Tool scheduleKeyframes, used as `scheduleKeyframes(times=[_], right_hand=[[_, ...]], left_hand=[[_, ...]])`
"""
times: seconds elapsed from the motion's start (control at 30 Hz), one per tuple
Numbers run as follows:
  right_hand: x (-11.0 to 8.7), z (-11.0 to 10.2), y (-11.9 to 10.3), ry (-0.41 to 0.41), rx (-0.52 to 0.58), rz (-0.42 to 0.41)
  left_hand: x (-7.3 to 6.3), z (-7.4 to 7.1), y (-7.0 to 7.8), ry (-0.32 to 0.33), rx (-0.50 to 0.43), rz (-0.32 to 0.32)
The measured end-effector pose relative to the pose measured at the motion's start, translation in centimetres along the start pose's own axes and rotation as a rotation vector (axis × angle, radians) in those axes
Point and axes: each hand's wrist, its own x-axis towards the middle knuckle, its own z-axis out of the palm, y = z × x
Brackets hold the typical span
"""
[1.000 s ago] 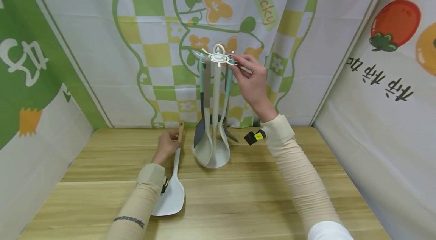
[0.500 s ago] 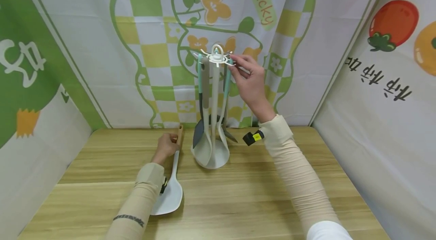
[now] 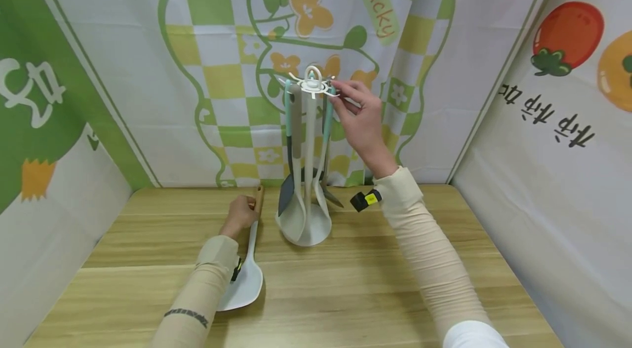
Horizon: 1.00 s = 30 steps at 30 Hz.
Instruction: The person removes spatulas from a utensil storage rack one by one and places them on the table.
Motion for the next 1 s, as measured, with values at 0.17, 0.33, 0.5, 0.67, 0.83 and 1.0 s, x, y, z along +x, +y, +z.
scheduleKeyframes(times=[0.17, 0.33, 0.5, 0.67, 0.83, 1.0], right_hand=[[0.2, 0.0, 0.0, -0.004, 0.000, -0.021], [0.4, 0.1, 0.0, -0.008, -0.005, -0.027], [0.5, 0.1, 0.1, -0.011, -0.006, -0.028], [0.7, 0.2, 0.2, -0.021, 0.002, -0.009], [0.7, 0.0, 0.3, -0.032, -0.015, 0.013], [0.4, -0.3, 0.4, -0.029, -0.016, 0.031]], left_hand=[[0.0, -0.2, -0.1, 0.007, 0.015, 0.009], [-0.2, -0.5, -0.1, 0.005, 0.030, -0.006], [-0.1, -0.6, -0.4, 0.002, 0.012, -0.003], [0.1, -0.8, -0.5, -0.007, 0.013, -0.016], [-0.3, -0.9, 0.2, -0.033, 0.024, -0.040], [-0.8, -0.8, 0.9, -0.074, 0.037, -0.034]])
